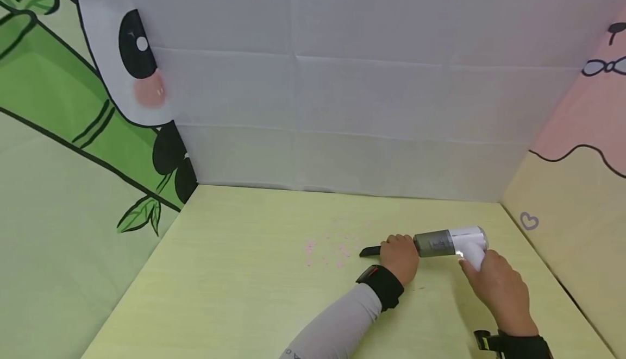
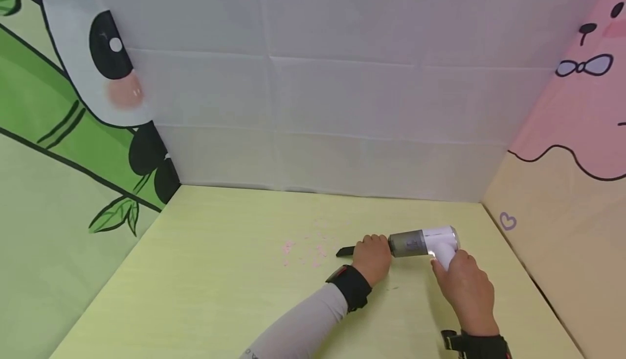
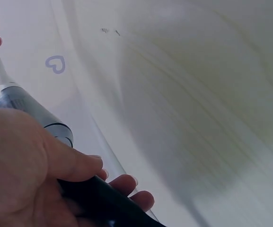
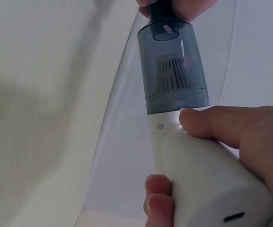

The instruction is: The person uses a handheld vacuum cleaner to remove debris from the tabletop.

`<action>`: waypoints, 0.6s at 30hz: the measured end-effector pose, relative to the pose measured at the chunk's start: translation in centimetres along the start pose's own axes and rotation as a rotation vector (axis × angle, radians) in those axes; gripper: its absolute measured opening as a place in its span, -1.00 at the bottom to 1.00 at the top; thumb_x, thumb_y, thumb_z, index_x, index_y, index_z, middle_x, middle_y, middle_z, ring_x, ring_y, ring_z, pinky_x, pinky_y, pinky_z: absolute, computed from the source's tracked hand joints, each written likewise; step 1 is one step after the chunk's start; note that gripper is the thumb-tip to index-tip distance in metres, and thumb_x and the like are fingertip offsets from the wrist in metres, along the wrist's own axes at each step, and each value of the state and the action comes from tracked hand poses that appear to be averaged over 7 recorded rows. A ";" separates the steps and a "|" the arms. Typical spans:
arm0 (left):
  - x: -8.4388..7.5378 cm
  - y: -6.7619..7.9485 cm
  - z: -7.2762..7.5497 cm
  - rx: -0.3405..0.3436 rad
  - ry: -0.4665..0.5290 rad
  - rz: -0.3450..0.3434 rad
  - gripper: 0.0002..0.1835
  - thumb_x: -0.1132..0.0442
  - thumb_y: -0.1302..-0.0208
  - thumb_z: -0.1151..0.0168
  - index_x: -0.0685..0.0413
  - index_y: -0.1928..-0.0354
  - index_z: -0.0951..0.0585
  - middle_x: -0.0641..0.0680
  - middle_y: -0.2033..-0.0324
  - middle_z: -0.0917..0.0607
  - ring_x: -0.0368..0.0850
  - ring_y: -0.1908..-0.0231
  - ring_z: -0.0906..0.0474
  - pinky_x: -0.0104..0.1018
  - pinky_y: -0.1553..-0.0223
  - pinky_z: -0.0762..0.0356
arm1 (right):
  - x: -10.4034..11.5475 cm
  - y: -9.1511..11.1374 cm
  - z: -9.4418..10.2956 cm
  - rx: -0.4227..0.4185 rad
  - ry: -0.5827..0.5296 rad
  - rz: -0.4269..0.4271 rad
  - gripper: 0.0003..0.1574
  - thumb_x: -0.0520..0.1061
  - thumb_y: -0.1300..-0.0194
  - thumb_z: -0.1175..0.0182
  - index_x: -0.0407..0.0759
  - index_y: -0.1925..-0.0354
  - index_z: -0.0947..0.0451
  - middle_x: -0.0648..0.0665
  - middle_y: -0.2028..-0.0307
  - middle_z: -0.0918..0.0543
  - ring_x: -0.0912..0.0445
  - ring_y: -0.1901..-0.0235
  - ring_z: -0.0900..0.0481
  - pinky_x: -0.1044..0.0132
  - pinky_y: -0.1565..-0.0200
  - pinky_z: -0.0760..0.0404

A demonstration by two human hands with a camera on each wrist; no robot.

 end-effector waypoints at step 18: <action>0.2 0.0 -0.4 -0.025 0.016 -0.034 -0.69 -0.13 -0.33 0.04 -0.07 0.20 -0.49 -0.08 0.37 -0.57 -0.19 0.31 -0.49 -0.32 0.31 -0.48 | 0.3 0.1 -0.3 -0.061 -0.050 -0.110 -0.25 0.21 -0.17 -0.13 -0.53 0.28 -0.30 -0.27 0.61 -0.44 -0.05 0.67 -0.39 0.10 0.73 -0.34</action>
Point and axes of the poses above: each hand's wrist, its own y-axis away from the middle knuckle, its own z-axis out of the back of the hand, x = y × z, the point moved 1 cm from there along -y, towards the middle knuckle
